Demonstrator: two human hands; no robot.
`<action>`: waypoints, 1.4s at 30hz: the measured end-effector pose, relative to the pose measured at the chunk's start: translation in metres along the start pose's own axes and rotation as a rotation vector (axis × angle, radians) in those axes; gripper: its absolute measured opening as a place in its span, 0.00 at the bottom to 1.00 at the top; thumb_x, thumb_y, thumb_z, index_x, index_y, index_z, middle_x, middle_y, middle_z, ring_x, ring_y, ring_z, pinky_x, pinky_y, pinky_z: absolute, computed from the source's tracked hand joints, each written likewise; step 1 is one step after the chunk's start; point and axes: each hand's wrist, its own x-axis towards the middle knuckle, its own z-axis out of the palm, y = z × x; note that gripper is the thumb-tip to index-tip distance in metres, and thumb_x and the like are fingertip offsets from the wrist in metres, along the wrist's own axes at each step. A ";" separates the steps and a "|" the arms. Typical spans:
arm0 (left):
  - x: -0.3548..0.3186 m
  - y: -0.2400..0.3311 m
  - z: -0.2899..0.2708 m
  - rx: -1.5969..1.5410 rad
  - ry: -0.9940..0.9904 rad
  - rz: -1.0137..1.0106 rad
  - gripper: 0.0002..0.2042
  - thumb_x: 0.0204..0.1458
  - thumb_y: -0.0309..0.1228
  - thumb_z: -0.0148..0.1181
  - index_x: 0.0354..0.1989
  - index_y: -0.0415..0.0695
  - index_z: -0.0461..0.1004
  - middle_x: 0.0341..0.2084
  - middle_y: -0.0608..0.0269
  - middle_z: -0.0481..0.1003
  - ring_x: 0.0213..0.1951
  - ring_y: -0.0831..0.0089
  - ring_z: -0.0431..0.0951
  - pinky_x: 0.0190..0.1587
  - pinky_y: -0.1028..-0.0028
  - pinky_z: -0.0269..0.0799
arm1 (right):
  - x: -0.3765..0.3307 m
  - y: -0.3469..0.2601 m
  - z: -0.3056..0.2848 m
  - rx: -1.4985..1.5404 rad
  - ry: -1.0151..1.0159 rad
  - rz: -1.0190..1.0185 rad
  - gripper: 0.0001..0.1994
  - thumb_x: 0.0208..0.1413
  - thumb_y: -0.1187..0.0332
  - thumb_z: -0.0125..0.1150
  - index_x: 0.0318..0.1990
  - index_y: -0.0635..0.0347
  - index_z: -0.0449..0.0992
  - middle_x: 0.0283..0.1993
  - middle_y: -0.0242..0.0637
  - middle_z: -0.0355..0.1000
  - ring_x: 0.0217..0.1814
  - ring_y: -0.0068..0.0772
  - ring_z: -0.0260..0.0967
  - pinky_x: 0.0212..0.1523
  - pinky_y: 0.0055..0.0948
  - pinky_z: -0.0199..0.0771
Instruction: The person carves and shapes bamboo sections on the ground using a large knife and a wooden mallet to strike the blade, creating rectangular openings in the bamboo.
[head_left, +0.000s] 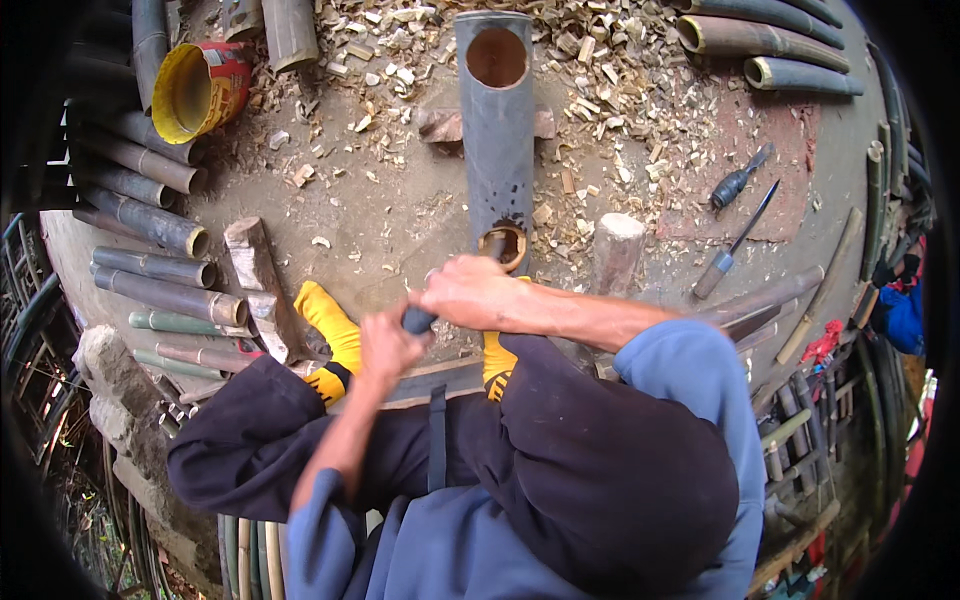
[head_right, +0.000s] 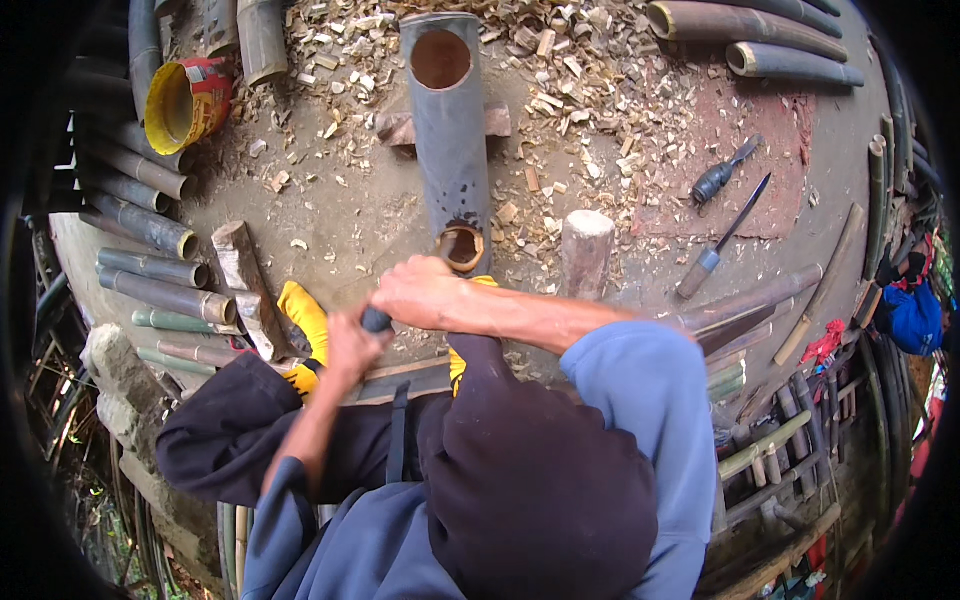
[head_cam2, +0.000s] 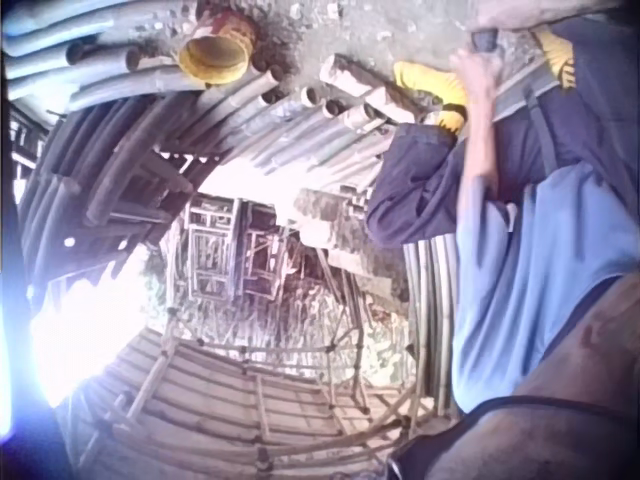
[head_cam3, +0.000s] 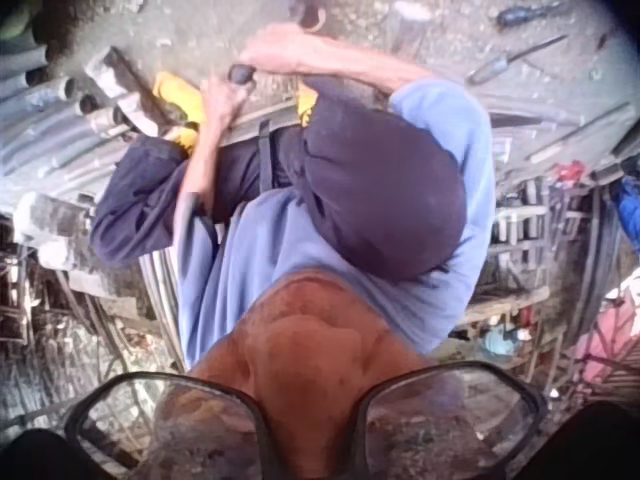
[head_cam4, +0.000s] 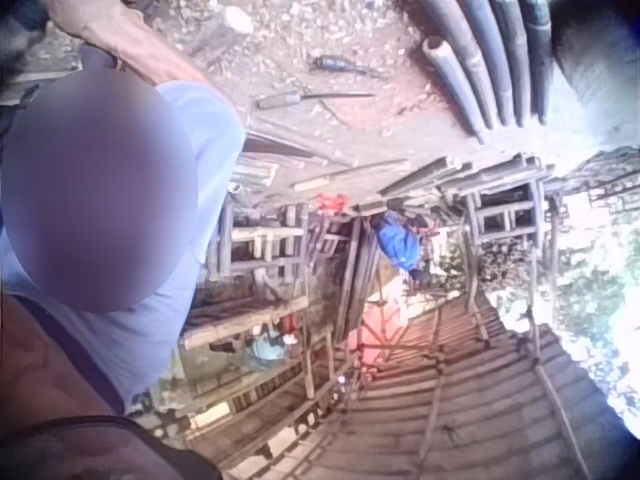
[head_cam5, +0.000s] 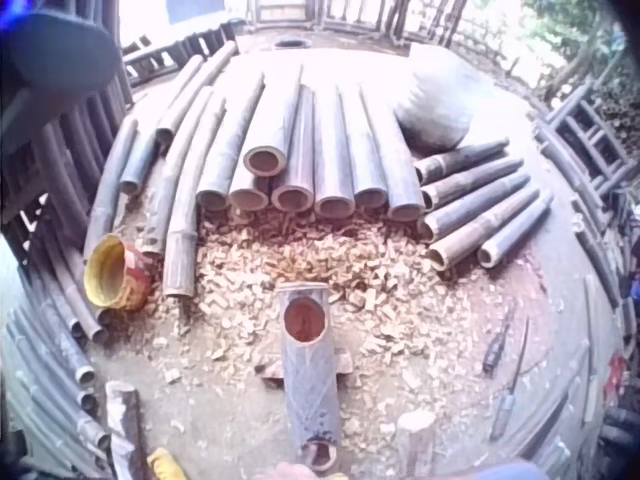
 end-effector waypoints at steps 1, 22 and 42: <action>0.020 -0.008 -0.017 0.185 -0.101 0.081 0.18 0.28 0.30 0.65 0.33 0.44 0.76 0.19 0.50 0.76 0.22 0.58 0.78 0.29 0.65 0.74 | -0.003 -0.003 -0.001 0.049 0.139 0.040 0.08 0.47 0.73 0.53 0.35 0.56 0.74 0.30 0.45 0.73 0.37 0.44 0.74 0.35 0.39 0.74; 0.112 0.077 -0.117 0.679 -0.212 0.570 0.06 0.30 0.26 0.57 0.21 0.46 0.74 0.18 0.56 0.75 0.19 0.61 0.76 0.22 0.65 0.73 | 0.001 0.000 -0.008 0.362 0.982 0.151 0.19 0.41 0.78 0.56 0.45 0.60 0.64 0.28 0.48 0.68 0.34 0.56 0.69 0.37 0.48 0.68; -0.055 0.037 0.059 -0.375 0.038 -0.293 0.18 0.34 0.29 0.64 0.37 0.38 0.73 0.16 0.57 0.75 0.21 0.69 0.76 0.28 0.68 0.71 | -0.017 0.004 0.027 -0.221 -0.178 -0.267 0.08 0.46 0.69 0.53 0.35 0.54 0.73 0.20 0.35 0.73 0.23 0.37 0.74 0.20 0.36 0.73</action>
